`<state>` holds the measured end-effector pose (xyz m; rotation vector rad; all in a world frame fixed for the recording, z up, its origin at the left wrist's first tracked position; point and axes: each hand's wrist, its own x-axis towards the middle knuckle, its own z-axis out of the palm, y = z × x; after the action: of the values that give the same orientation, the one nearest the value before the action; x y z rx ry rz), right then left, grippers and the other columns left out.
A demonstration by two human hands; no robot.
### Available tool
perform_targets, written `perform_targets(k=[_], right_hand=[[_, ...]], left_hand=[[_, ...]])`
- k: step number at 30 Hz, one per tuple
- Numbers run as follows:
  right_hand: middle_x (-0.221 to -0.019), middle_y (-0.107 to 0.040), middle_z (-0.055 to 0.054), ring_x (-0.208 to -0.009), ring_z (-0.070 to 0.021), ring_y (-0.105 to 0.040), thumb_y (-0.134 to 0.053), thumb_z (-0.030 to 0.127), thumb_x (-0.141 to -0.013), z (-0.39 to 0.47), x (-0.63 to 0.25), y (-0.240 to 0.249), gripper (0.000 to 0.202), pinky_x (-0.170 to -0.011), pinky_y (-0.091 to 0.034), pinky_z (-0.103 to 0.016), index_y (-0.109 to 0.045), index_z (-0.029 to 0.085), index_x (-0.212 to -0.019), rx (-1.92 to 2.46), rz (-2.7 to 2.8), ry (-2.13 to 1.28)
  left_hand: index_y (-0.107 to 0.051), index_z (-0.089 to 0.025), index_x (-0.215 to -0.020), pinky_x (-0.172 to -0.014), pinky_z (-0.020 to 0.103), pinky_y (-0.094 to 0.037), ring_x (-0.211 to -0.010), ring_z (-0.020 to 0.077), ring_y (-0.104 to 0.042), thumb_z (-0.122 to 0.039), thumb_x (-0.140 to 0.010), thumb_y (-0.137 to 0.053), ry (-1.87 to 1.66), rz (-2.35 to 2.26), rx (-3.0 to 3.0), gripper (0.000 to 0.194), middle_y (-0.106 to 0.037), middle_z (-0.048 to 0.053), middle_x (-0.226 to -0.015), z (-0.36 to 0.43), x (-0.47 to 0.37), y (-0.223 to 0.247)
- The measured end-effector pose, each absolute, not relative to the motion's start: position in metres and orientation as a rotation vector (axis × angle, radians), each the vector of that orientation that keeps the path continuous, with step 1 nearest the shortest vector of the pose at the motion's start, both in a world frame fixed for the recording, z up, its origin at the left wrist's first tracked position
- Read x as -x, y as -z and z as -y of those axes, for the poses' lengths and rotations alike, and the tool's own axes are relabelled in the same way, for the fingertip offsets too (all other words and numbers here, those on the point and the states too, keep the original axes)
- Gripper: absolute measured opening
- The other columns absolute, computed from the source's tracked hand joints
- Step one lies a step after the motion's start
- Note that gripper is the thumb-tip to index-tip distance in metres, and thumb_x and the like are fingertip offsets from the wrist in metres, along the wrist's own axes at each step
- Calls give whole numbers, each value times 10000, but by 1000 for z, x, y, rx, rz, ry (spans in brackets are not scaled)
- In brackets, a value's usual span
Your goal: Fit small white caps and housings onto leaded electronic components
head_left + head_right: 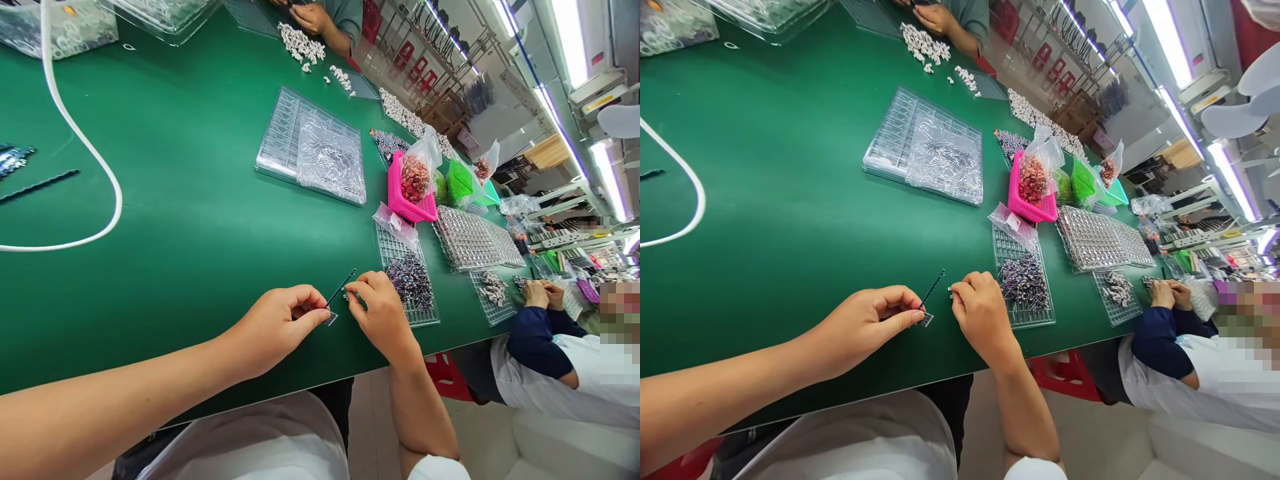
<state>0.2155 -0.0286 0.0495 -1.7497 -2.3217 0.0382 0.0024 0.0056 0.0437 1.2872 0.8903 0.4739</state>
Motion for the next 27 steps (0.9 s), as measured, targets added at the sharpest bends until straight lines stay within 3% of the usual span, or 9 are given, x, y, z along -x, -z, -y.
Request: perform_targets(k=[13,18,27], right_hand=[[-855,-647,-54,-789,-209,-532,-616,166,-916,19,-209,-46,99,-713,-442,-359,-686,193,-852,1774,2476,62],[-813,-632,-50,-788,-204,-553,-597,108,-873,16,-207,-41,141,-722,-457,-347,-632,195,-769,1757,2351,68],[-851,-613,-14,-787,-162,-609,-639,100,-874,69,-186,-42,158,-699,-533,-331,-646,244,-936,1456,1704,-127]], left_hand=[[-668,-207,-804,-731,303,-498,-785,207,-674,-444,-845,-614,-473,-899,-1294,247,-743,10,-802,-5,-1,-43],[-664,-204,-808,-743,307,-508,-792,206,-680,-450,-850,-618,-484,-896,-1289,254,-741,11,-806,-5,0,-43],[-608,-204,-760,-976,368,-507,-1145,263,-661,-408,-811,-709,-529,-677,-1008,233,-782,67,-1012,-2,-2,-44]])
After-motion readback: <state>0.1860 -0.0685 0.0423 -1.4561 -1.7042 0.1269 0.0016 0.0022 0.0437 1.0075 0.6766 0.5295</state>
